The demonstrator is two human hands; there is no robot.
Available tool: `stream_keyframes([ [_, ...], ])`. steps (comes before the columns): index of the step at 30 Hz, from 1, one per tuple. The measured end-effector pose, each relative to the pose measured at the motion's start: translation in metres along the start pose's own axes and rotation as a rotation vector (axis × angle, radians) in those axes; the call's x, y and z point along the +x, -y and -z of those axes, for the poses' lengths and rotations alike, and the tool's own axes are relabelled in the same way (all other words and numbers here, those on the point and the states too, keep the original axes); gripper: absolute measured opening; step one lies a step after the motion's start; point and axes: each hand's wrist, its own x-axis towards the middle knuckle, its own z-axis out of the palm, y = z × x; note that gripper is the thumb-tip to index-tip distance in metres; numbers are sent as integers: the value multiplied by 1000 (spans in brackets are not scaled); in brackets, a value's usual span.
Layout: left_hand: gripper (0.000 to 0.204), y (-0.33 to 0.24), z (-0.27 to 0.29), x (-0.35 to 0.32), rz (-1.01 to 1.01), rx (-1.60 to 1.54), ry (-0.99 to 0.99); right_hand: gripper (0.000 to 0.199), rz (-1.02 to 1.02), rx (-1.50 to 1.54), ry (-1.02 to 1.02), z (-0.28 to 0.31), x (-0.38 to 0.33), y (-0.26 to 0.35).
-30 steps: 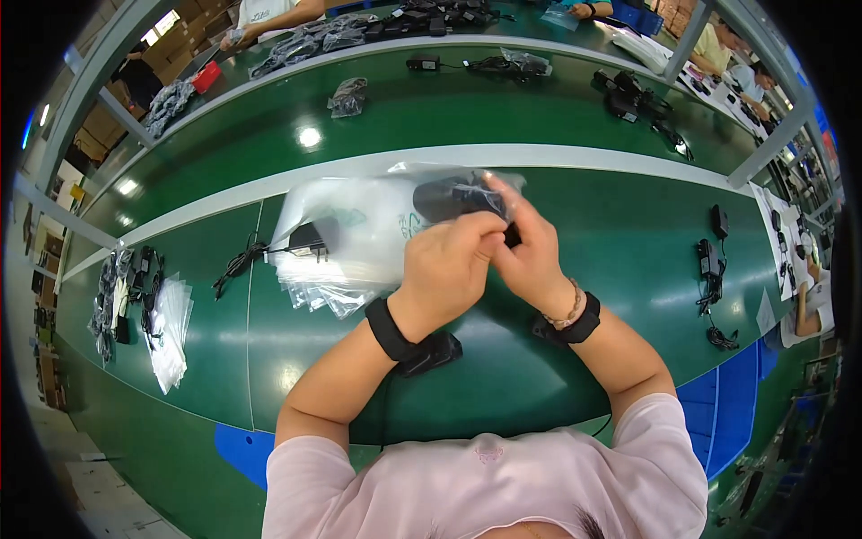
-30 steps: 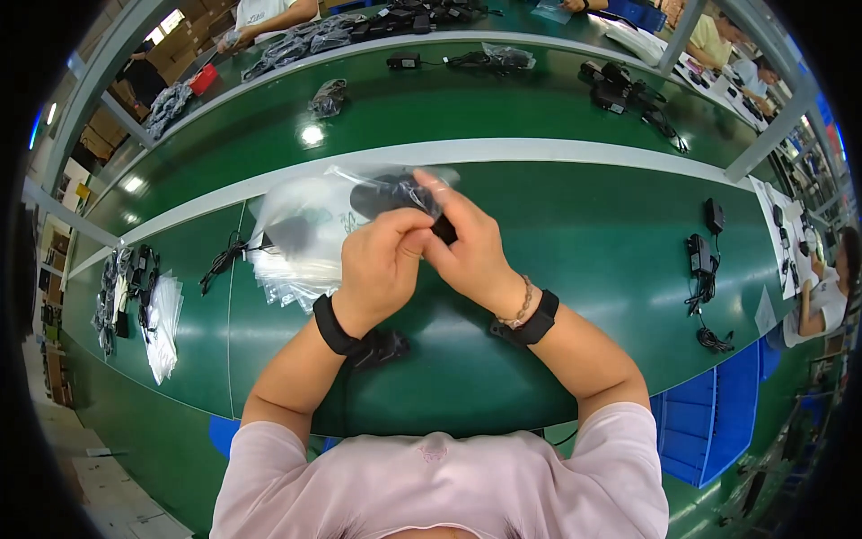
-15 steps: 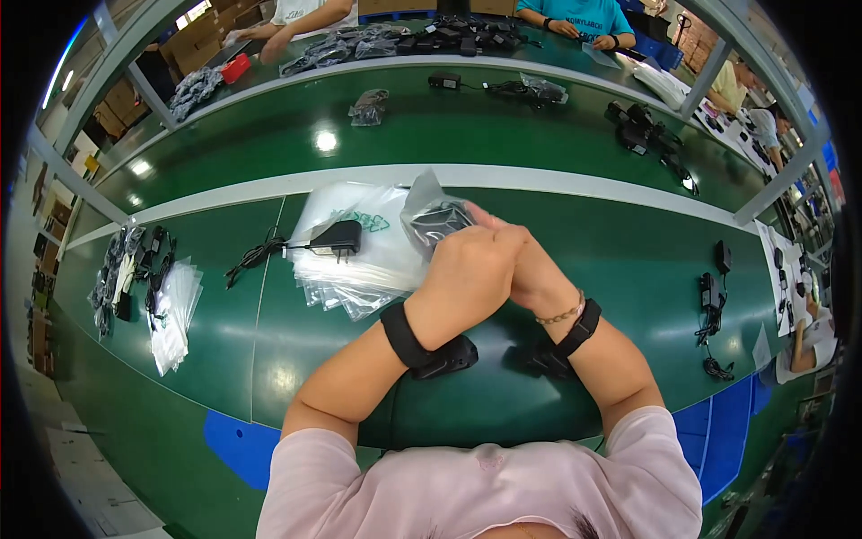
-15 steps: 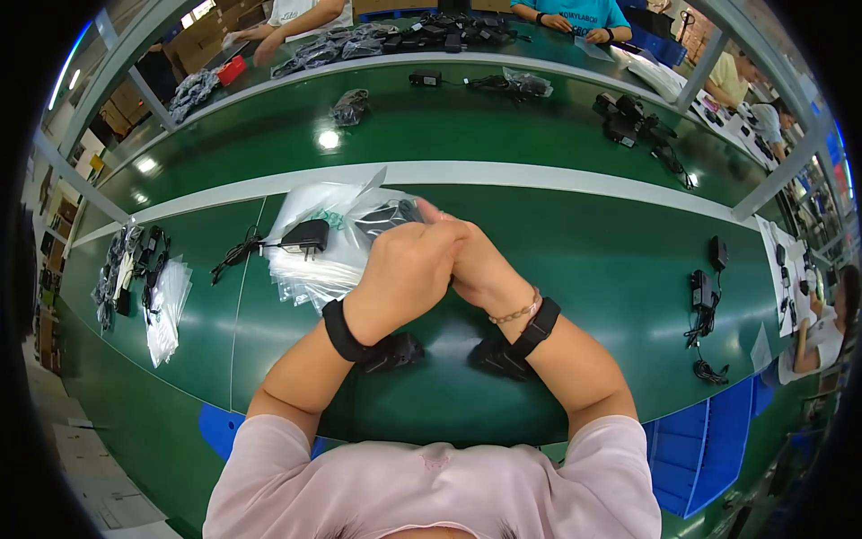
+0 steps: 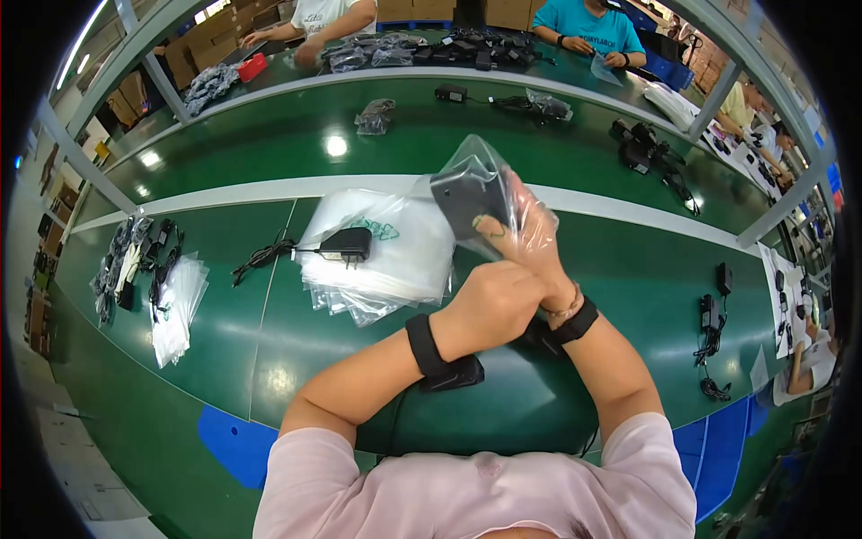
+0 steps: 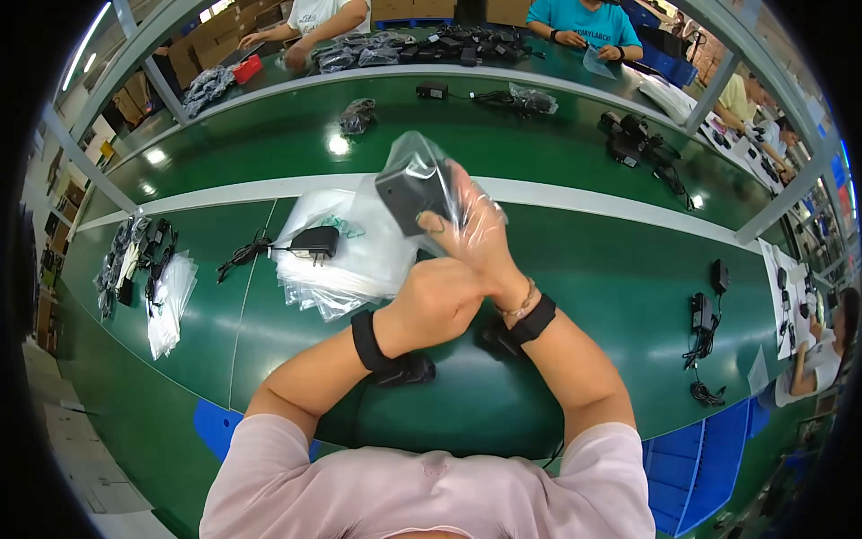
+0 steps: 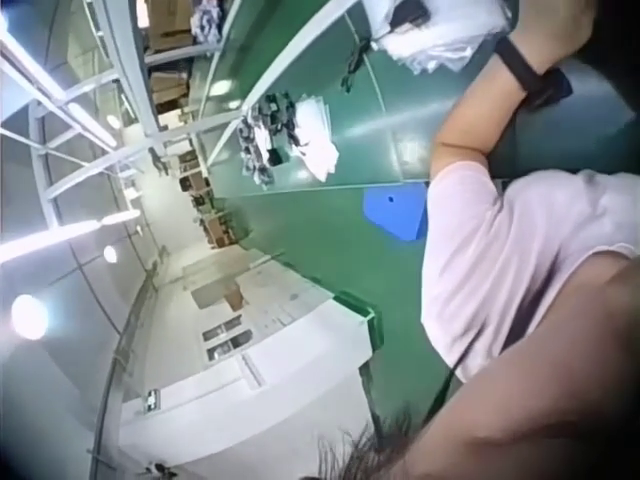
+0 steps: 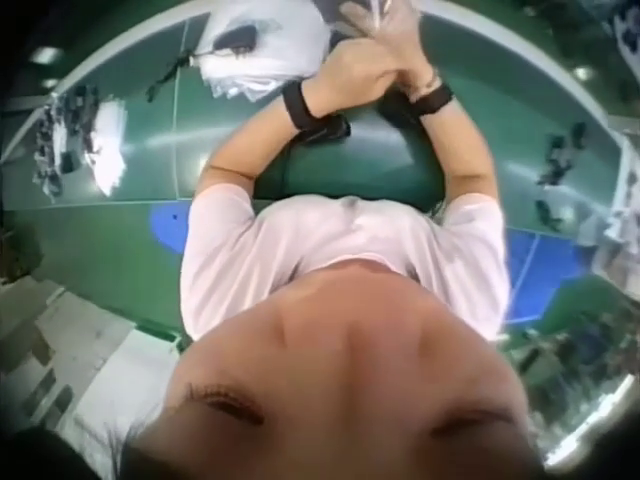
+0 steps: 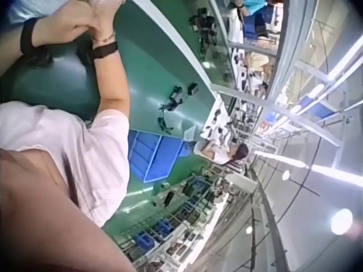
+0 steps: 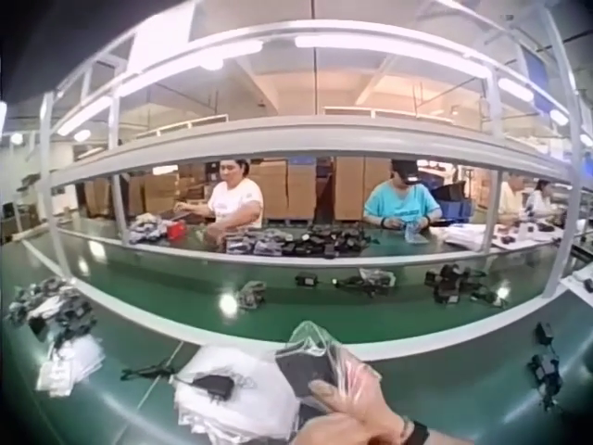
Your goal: The person packages power adapters by hand, picking up an adapter and its cord, wrapping the cord around the adapter, and sliding them into a plastic bag before repeating the process.
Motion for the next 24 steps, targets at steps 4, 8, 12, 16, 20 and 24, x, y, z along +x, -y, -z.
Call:
stream_keyframes([
  [4,13,-6,19,7,185,230,2,48,-220,726,6,-3,0,-13],
  [8,48,36,87,26,197,759,-427,50,-399,765,191,14,-9,6],
  [12,48,61,57,1,847,-565,-287,50,-271,641,145,5,-11,19],
  [16,43,52,10,-14,726,-778,-422,45,-261,785,-65,-16,-19,5],
  [20,38,52,18,-15,822,-1000,-394,42,-56,234,38,-11,-18,-18],
  [24,30,55,34,-18,904,-992,-258,42,253,-70,18,-14,-17,-34],
])
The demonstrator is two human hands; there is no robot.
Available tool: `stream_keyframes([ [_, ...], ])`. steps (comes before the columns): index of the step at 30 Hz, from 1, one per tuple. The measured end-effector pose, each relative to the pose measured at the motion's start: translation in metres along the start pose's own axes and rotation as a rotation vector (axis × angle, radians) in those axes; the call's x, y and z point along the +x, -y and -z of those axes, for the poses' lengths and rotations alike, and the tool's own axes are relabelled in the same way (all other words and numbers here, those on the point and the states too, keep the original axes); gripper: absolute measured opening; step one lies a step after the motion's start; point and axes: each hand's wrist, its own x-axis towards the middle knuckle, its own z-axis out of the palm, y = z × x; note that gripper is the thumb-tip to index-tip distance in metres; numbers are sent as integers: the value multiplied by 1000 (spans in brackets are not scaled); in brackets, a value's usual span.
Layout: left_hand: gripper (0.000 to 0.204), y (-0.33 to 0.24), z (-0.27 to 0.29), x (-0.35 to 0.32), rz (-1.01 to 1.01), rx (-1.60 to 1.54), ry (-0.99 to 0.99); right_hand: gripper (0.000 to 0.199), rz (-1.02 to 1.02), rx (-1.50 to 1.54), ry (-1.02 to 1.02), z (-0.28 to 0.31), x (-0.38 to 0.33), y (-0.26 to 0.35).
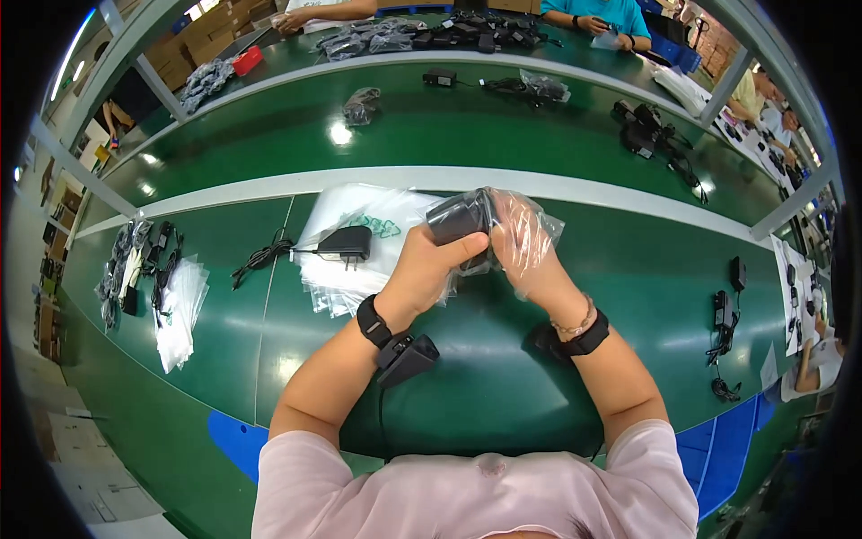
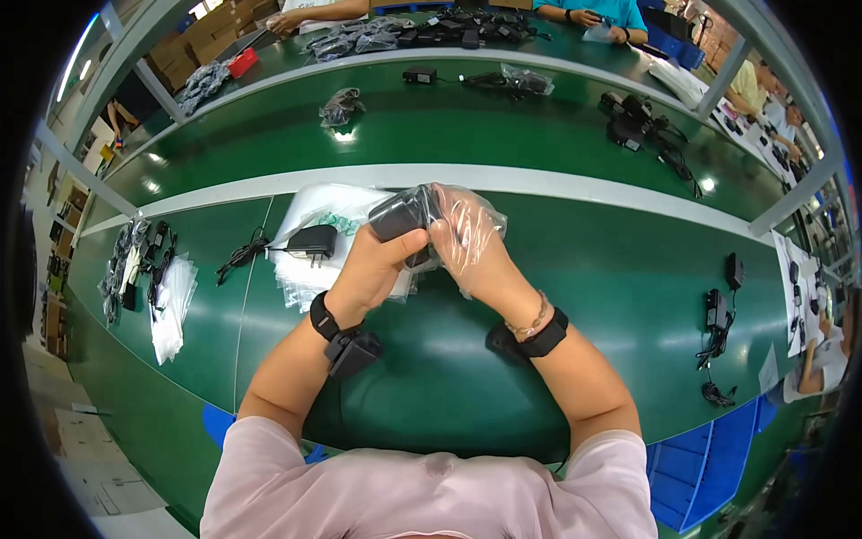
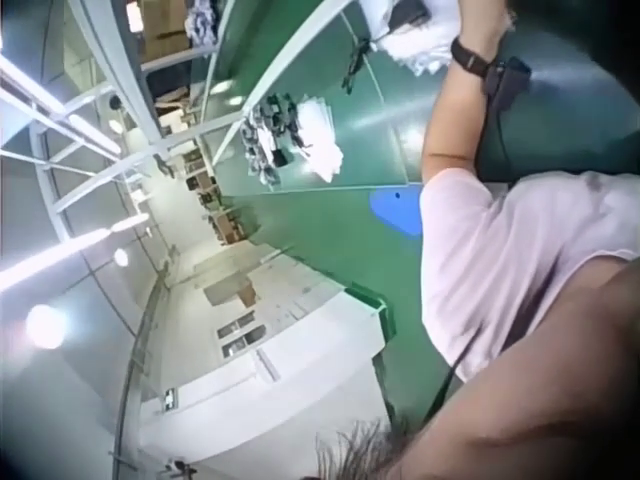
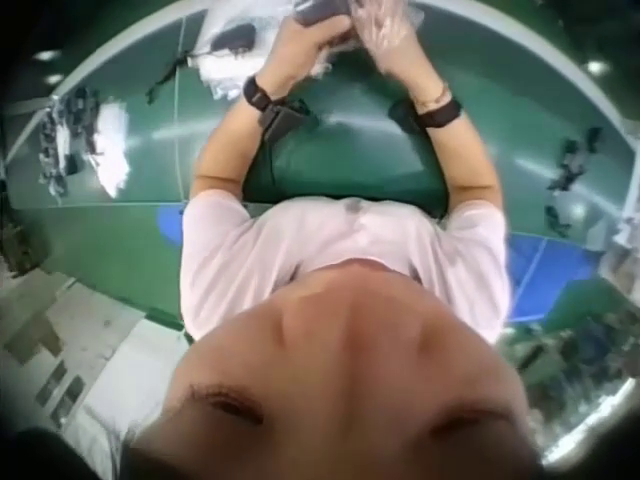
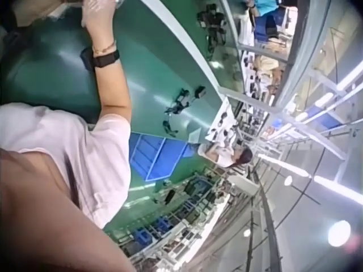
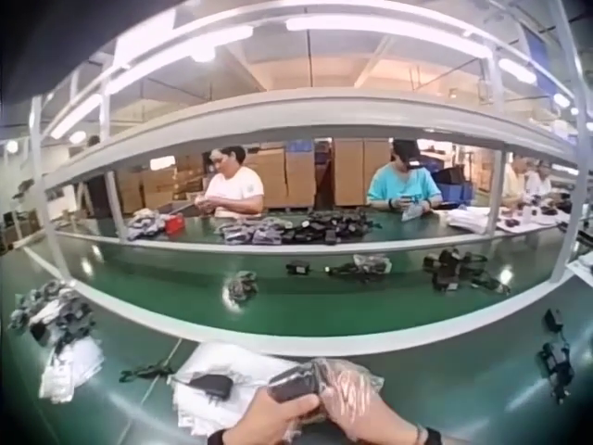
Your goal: The person packages power adapters by hand, picking up an adapter and its cord, wrapping the cord around the adapter, and sliding them into a plastic bag before repeating the process.
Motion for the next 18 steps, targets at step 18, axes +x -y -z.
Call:
stream_keyframes([
  [18,27,-13,32,6,-65,-350,-144,50,-546,841,-76,35,11,1],
])
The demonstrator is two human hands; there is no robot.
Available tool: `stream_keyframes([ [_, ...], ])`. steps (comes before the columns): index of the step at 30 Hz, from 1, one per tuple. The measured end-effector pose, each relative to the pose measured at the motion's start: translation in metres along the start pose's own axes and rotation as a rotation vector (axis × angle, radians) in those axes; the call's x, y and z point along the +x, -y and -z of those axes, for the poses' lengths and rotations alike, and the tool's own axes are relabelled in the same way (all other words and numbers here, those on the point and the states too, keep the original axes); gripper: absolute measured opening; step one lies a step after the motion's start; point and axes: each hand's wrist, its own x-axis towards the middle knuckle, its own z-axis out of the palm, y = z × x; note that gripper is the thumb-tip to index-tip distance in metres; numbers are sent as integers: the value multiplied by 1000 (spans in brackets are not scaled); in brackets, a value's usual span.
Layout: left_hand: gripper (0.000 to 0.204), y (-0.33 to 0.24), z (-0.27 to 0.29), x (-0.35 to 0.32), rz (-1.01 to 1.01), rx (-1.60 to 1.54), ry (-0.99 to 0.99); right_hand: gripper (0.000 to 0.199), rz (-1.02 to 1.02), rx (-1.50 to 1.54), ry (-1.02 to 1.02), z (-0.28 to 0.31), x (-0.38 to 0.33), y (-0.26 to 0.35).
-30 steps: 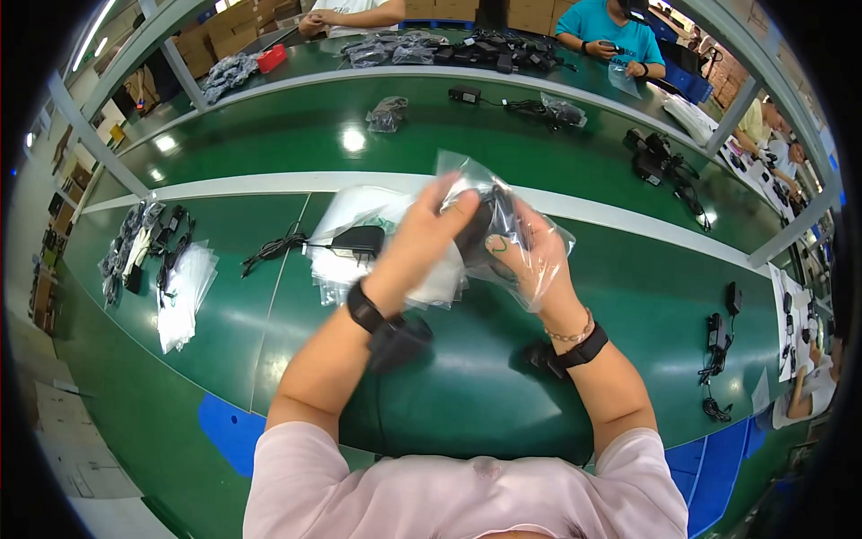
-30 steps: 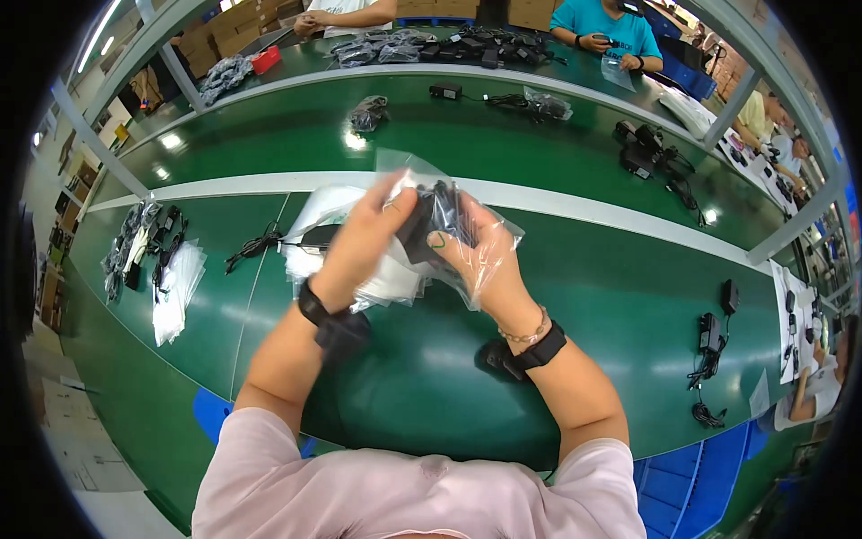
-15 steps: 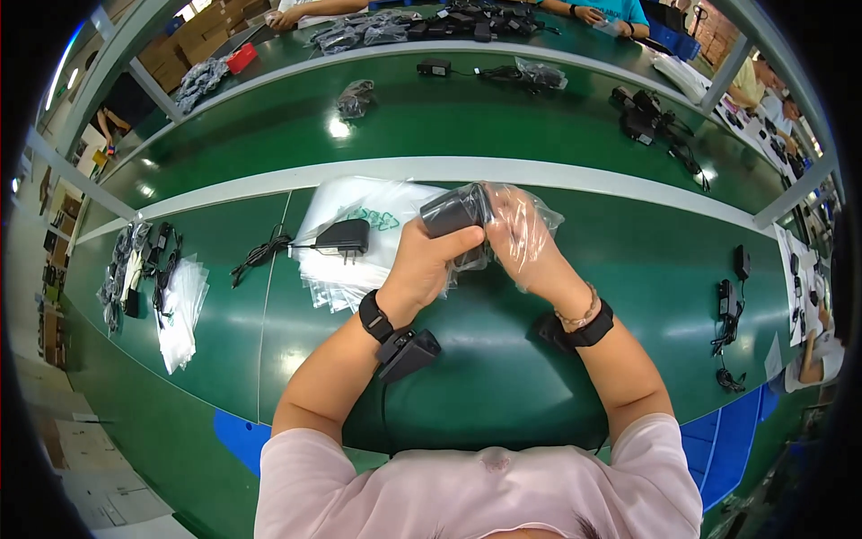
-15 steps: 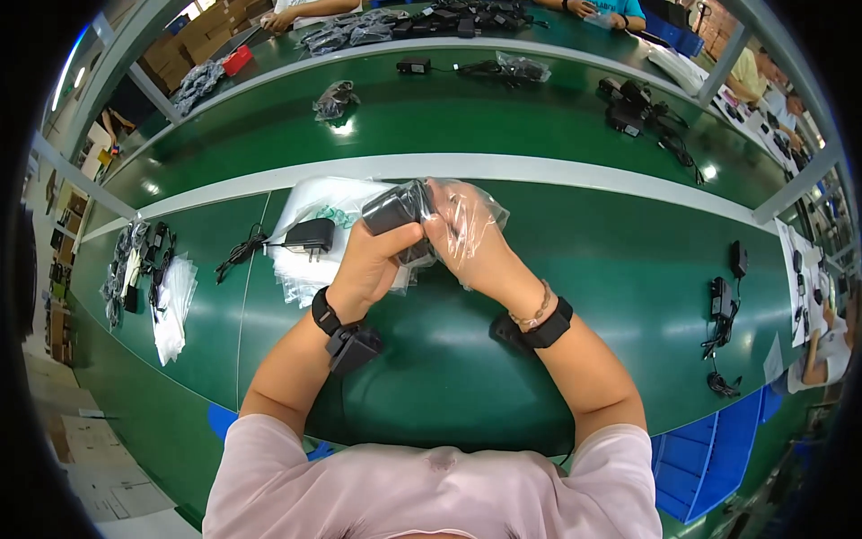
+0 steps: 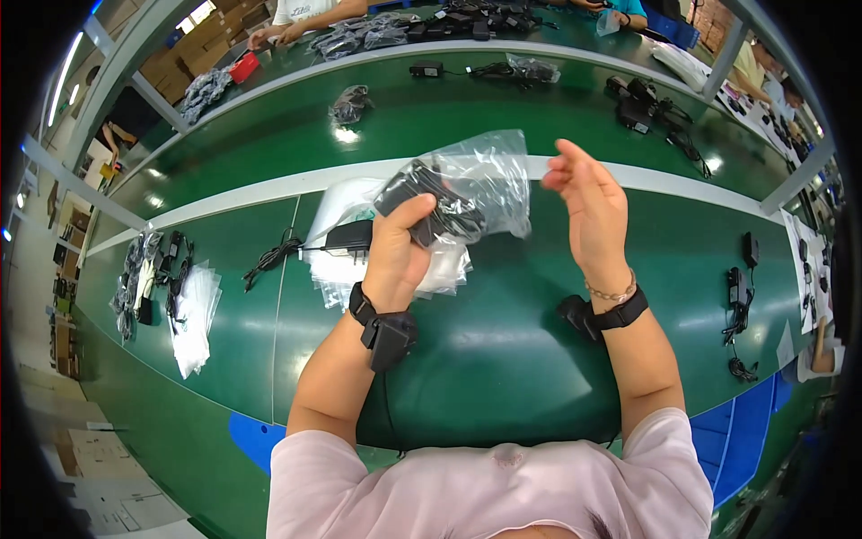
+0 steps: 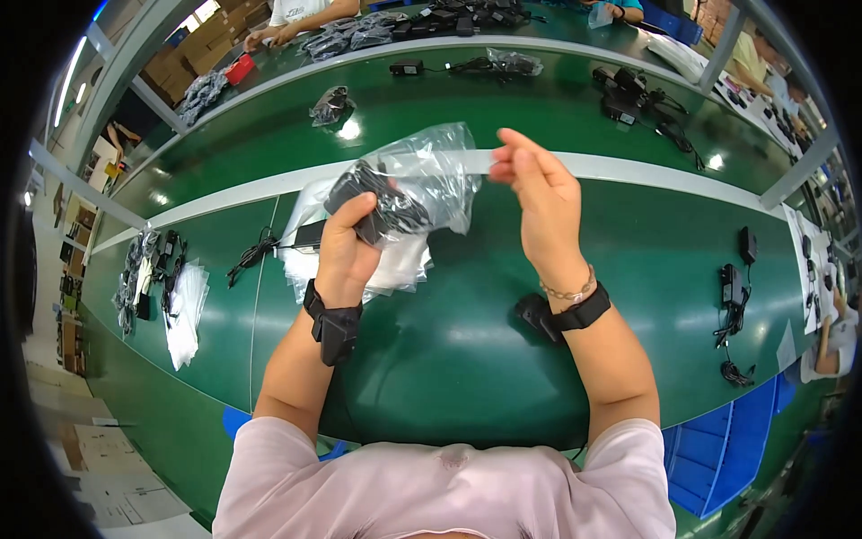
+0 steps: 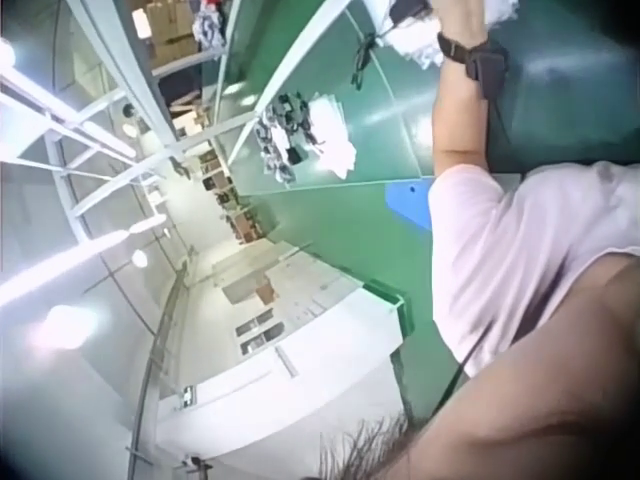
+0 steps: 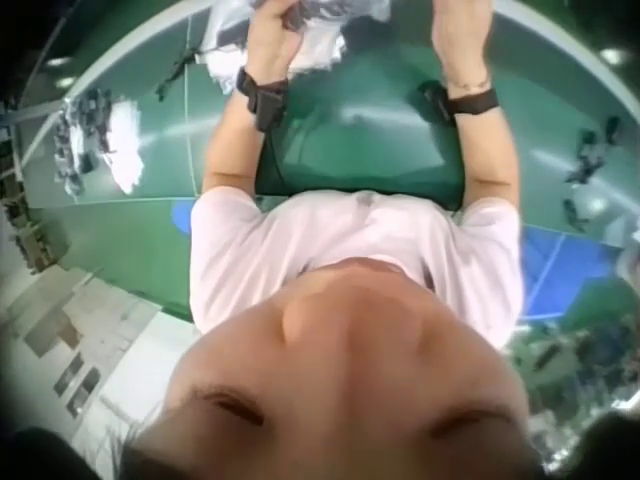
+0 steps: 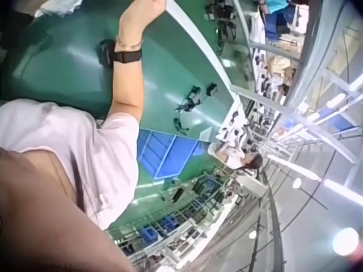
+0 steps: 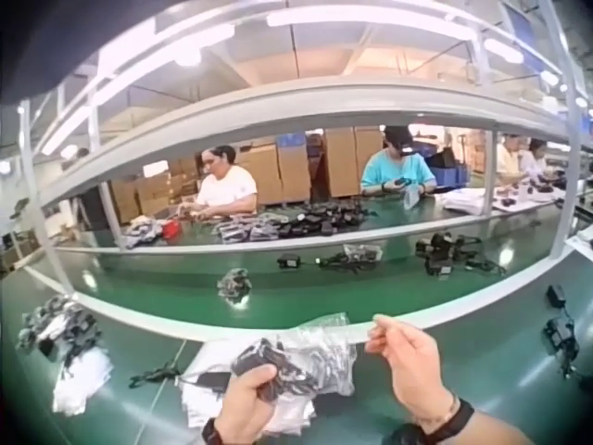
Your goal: The person packages power adapters by hand, picking up an adapter and its cord, wrapping the cord around the adapter, and sliding them into a plastic bag before repeating the process.
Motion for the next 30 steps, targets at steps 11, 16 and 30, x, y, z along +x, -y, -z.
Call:
stream_keyframes([
  [11,37,36,-21,-18,-92,92,36,42,-224,589,64,-34,-17,-27],
  [16,49,20,-21,-17,35,255,31,30,16,84,-114,-12,-14,-8],
  [30,17,32,-20,-6,27,714,44,26,-6,-77,-117,-13,-8,-17],
])
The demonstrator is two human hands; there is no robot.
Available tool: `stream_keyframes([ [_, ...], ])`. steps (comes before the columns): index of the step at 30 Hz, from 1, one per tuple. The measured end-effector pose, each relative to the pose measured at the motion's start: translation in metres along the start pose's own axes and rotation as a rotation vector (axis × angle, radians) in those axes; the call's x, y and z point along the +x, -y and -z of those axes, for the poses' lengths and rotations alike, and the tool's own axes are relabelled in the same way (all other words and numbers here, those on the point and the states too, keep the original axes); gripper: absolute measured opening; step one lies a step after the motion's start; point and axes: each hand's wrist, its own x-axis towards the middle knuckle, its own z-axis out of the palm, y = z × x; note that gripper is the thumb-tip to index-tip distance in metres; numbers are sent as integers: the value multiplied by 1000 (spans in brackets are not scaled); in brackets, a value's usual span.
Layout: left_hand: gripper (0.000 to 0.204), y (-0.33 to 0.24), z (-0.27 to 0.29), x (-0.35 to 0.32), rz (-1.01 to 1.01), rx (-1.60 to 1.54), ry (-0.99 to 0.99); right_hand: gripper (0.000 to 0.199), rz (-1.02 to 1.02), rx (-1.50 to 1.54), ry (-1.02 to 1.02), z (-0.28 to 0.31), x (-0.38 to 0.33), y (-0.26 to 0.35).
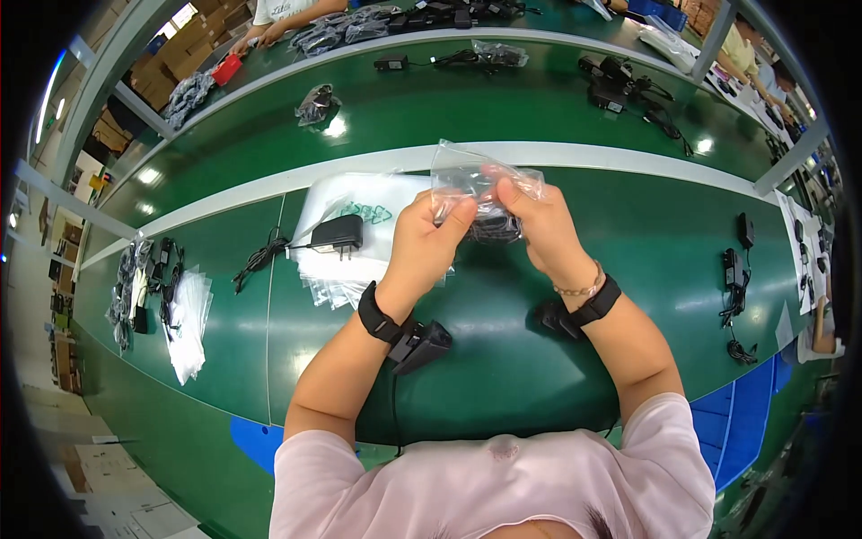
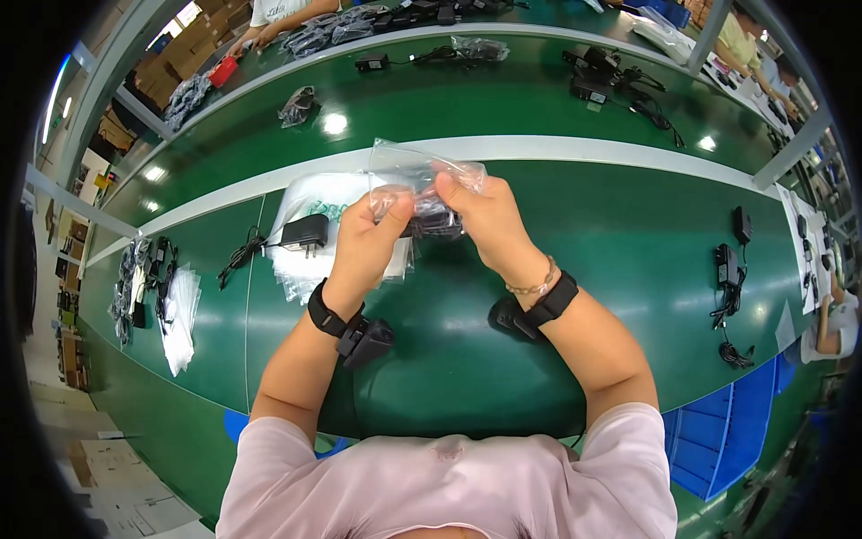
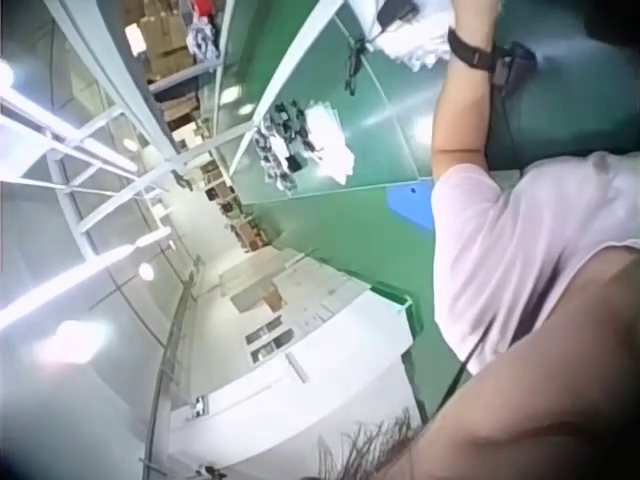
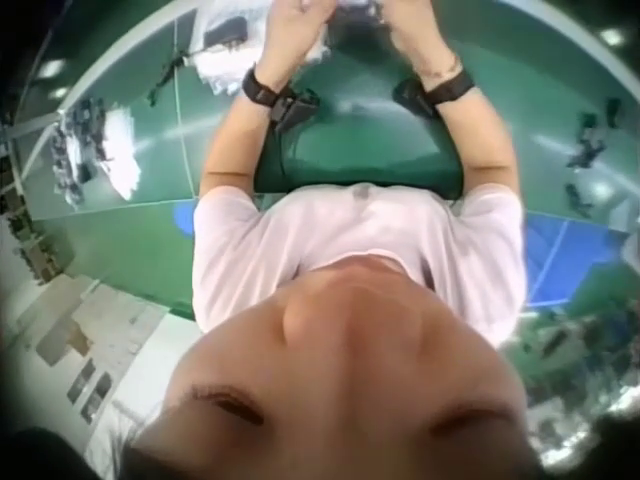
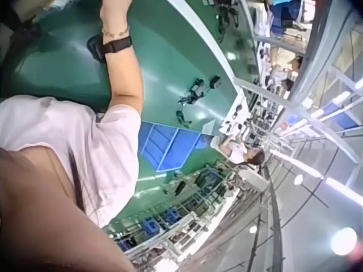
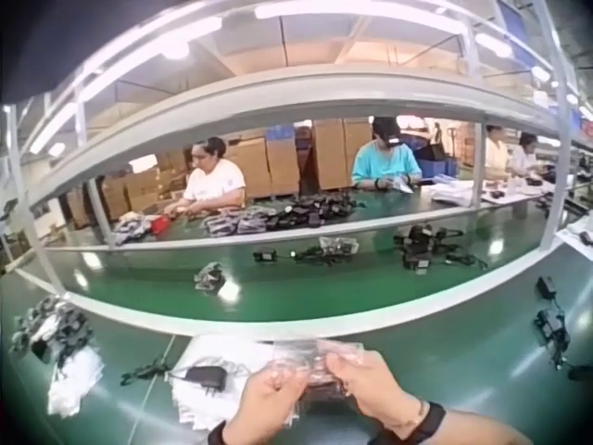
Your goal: The person packages power adapters by hand, picking up an adapter and its cord, wrapping the cord around the adapter, and sliding them into a plastic bag before repeating the process.
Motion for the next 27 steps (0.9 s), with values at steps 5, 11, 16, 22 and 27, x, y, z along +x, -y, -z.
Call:
stream_keyframes([
  [5,17,8,2,-1,-181,-18,25,23,-520,473,43,6,1,1],
  [11,18,5,0,0,-158,-226,-115,24,-371,330,23,5,-2,-11],
  [16,23,-17,1,3,14,-123,-218,28,-10,-47,133,-1,-9,-6],
  [22,35,5,27,11,65,109,-31,32,-517,321,258,-6,-3,22],
  [27,35,0,46,20,390,-195,-76,43,-649,180,479,4,33,49],
])
